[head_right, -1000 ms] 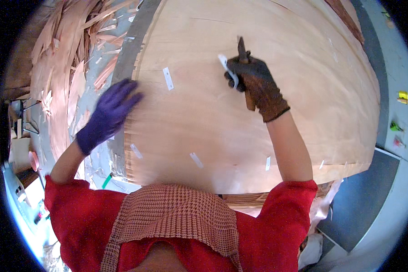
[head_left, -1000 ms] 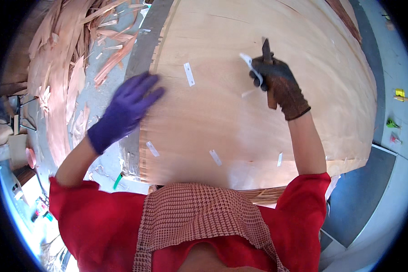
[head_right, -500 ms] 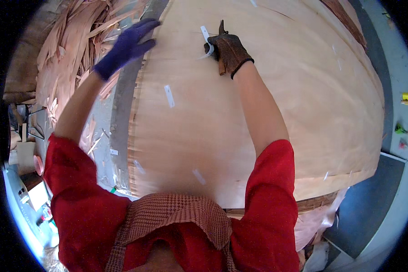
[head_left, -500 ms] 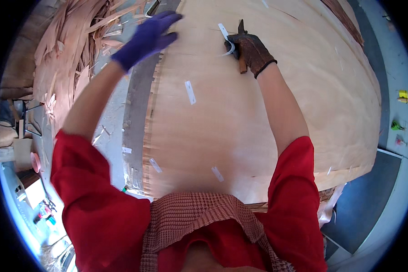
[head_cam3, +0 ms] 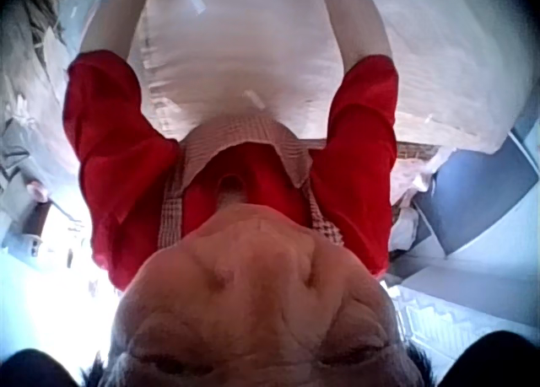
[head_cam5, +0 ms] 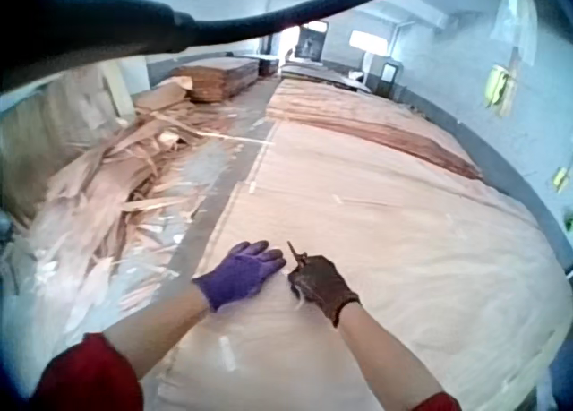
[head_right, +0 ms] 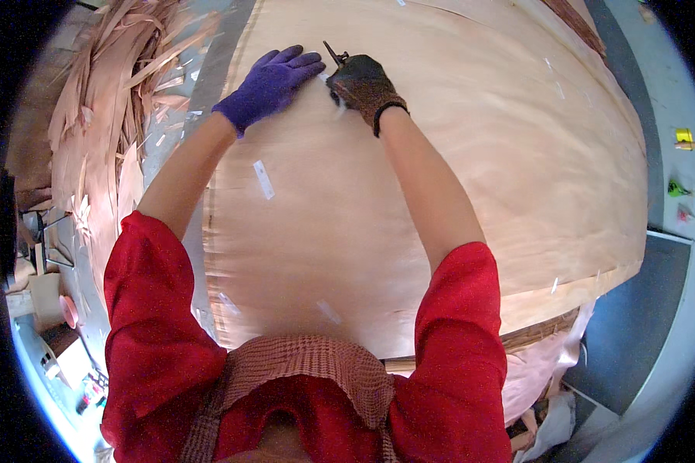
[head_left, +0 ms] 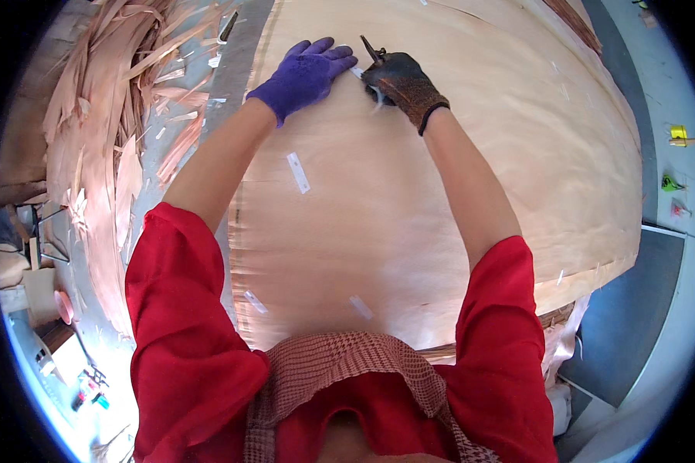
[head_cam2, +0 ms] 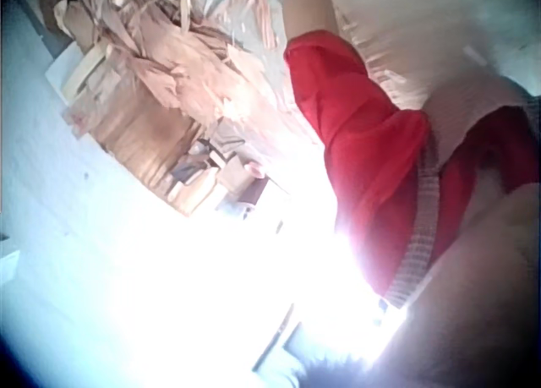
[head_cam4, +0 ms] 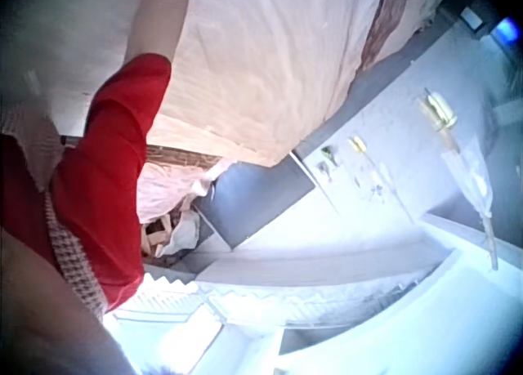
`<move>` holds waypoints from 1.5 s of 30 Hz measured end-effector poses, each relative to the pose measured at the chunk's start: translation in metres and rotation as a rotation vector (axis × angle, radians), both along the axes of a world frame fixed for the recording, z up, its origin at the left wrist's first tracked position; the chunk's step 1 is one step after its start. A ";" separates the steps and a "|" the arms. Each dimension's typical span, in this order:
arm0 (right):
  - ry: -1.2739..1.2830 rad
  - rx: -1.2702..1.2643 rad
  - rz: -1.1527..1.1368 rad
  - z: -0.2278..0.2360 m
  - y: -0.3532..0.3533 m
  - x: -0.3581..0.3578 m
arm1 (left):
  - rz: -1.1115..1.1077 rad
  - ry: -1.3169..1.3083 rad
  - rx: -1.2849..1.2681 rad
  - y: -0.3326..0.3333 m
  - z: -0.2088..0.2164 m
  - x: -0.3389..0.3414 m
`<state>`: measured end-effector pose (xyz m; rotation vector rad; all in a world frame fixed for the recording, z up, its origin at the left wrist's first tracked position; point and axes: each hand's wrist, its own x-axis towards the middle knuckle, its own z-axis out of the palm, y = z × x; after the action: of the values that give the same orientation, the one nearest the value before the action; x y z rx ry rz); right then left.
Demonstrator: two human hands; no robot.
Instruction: The person applies adhesive markers to wood veneer sheets, measures and trims the sheets using a tape measure and a utility knife, and then lifts and stacks the sheets together.
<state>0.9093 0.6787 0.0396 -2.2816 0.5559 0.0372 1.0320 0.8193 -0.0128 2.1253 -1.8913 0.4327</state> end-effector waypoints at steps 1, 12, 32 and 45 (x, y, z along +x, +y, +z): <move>0.101 -0.106 -0.023 0.003 -0.001 0.005 | 0.009 -0.006 0.032 0.001 0.002 -0.001; -0.176 0.586 -0.434 0.066 -0.022 -0.195 | 0.011 0.025 0.162 -0.009 0.014 -0.005; -0.727 0.728 -1.033 0.002 0.111 -0.693 | -0.134 -0.114 0.123 -0.017 0.060 -0.162; -0.977 0.639 -1.191 -0.049 0.112 -0.904 | -0.268 0.213 0.312 -0.152 0.046 -0.448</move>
<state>0.0051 0.7910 -0.0095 -0.8828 1.0334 -1.2004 0.5844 0.6674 0.0337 1.9529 -2.1843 -0.1488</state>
